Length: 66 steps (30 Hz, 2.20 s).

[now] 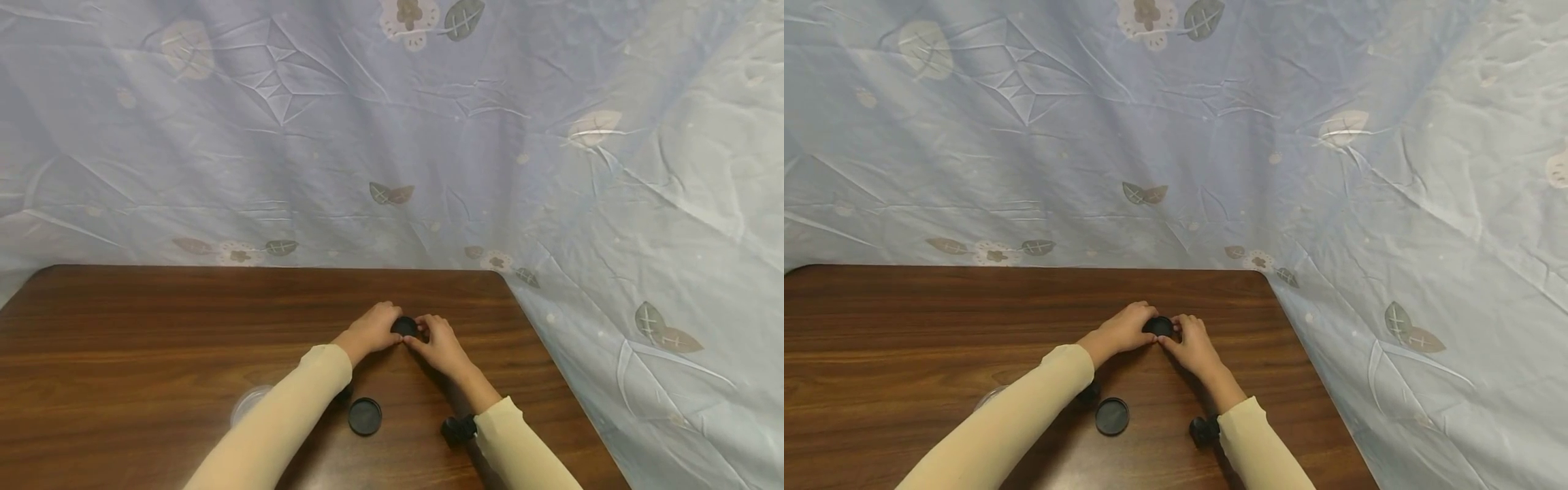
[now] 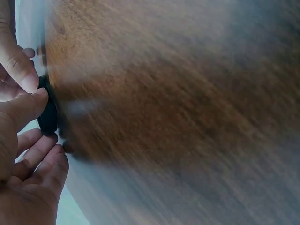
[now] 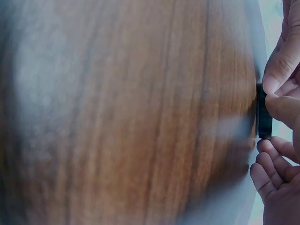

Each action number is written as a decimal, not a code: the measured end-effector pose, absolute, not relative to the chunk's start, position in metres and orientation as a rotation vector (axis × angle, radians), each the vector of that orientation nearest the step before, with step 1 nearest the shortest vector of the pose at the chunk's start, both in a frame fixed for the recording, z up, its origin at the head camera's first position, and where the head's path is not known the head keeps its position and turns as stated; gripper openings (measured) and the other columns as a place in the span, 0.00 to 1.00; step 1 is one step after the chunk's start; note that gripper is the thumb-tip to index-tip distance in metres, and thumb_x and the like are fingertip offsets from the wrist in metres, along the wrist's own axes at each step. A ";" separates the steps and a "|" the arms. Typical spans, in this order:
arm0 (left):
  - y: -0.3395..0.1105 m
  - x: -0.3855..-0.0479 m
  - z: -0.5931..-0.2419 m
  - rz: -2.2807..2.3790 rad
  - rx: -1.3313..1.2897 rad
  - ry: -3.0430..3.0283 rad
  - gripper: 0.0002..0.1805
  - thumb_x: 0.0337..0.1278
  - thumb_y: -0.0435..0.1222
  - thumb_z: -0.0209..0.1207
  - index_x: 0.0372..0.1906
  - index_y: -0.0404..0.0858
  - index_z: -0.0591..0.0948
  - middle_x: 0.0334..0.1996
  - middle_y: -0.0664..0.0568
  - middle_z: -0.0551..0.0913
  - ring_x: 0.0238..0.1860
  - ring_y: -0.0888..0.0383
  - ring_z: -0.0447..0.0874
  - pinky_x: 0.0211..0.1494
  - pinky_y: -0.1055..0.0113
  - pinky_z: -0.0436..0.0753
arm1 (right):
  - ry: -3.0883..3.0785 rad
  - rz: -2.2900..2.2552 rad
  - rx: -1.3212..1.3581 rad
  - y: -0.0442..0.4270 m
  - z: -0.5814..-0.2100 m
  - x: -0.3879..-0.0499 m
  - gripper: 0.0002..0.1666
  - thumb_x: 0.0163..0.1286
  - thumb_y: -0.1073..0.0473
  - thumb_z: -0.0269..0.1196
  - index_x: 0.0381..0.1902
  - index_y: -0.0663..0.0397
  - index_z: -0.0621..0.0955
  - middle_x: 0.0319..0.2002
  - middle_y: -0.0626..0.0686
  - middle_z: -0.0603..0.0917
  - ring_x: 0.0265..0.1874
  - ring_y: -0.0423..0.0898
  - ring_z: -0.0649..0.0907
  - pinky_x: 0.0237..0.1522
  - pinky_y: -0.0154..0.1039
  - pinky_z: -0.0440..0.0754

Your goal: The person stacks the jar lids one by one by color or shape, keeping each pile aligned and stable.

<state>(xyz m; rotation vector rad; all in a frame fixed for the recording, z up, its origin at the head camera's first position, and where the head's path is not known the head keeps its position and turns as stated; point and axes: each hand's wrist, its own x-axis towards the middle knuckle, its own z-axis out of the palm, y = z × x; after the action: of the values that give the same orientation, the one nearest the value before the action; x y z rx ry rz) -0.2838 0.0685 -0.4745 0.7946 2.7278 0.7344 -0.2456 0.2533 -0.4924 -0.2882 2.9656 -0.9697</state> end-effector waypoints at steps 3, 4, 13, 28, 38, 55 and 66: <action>0.068 -0.284 -0.474 0.728 0.801 2.724 0.25 0.68 0.40 0.69 0.64 0.34 0.80 0.57 0.42 0.82 0.57 0.49 0.83 0.63 0.54 0.85 | 2.966 -0.977 -0.275 0.253 -0.492 -0.245 0.28 0.72 0.53 0.70 0.62 0.66 0.79 0.52 0.61 0.84 0.51 0.55 0.82 0.57 0.52 0.85; 0.068 -0.284 -0.473 0.724 0.806 2.723 0.24 0.68 0.40 0.68 0.63 0.33 0.80 0.57 0.42 0.82 0.57 0.49 0.83 0.63 0.55 0.85 | 2.971 -0.979 -0.276 0.253 -0.492 -0.245 0.28 0.72 0.53 0.70 0.61 0.66 0.79 0.51 0.61 0.84 0.51 0.54 0.82 0.57 0.53 0.85; 0.065 -0.277 -0.461 0.725 0.816 2.734 0.24 0.68 0.39 0.68 0.63 0.32 0.79 0.57 0.41 0.81 0.56 0.48 0.82 0.61 0.55 0.85 | 2.997 -1.020 -0.318 0.253 -0.486 -0.242 0.27 0.71 0.53 0.72 0.60 0.64 0.80 0.50 0.59 0.84 0.48 0.52 0.81 0.55 0.51 0.84; 0.050 -0.256 -0.434 0.705 0.820 2.769 0.25 0.68 0.38 0.68 0.63 0.30 0.78 0.58 0.39 0.81 0.57 0.46 0.81 0.61 0.54 0.85 | 3.061 -1.049 -0.451 0.244 -0.473 -0.227 0.25 0.69 0.54 0.73 0.58 0.60 0.82 0.47 0.55 0.85 0.45 0.48 0.81 0.51 0.46 0.84; 0.038 -0.234 -0.421 0.688 0.841 2.794 0.24 0.66 0.39 0.70 0.60 0.31 0.78 0.55 0.39 0.82 0.53 0.49 0.81 0.55 0.55 0.85 | 3.061 -1.068 -0.512 0.235 -0.459 -0.204 0.25 0.67 0.54 0.75 0.57 0.57 0.82 0.46 0.51 0.84 0.44 0.44 0.79 0.48 0.40 0.83; 0.012 -0.187 -0.415 0.770 0.831 2.788 0.23 0.58 0.34 0.75 0.54 0.29 0.80 0.47 0.40 0.85 0.48 0.48 0.85 0.48 0.57 0.87 | 2.971 -1.039 -0.625 0.218 -0.456 -0.164 0.26 0.67 0.52 0.74 0.58 0.55 0.80 0.49 0.48 0.84 0.48 0.41 0.80 0.54 0.39 0.85; 0.005 -0.168 -0.416 0.763 0.846 2.782 0.23 0.57 0.36 0.75 0.53 0.29 0.80 0.46 0.40 0.86 0.47 0.50 0.86 0.47 0.59 0.88 | 2.937 -1.071 -0.606 0.212 -0.461 -0.142 0.28 0.69 0.47 0.72 0.59 0.57 0.80 0.49 0.50 0.85 0.49 0.43 0.80 0.53 0.40 0.85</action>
<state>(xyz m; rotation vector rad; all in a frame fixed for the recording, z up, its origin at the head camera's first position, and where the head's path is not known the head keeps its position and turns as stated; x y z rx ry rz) -0.1678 0.0051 -0.4162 0.8461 2.7822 0.7629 -0.1422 0.2120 -0.4608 -0.6063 2.9373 -1.0710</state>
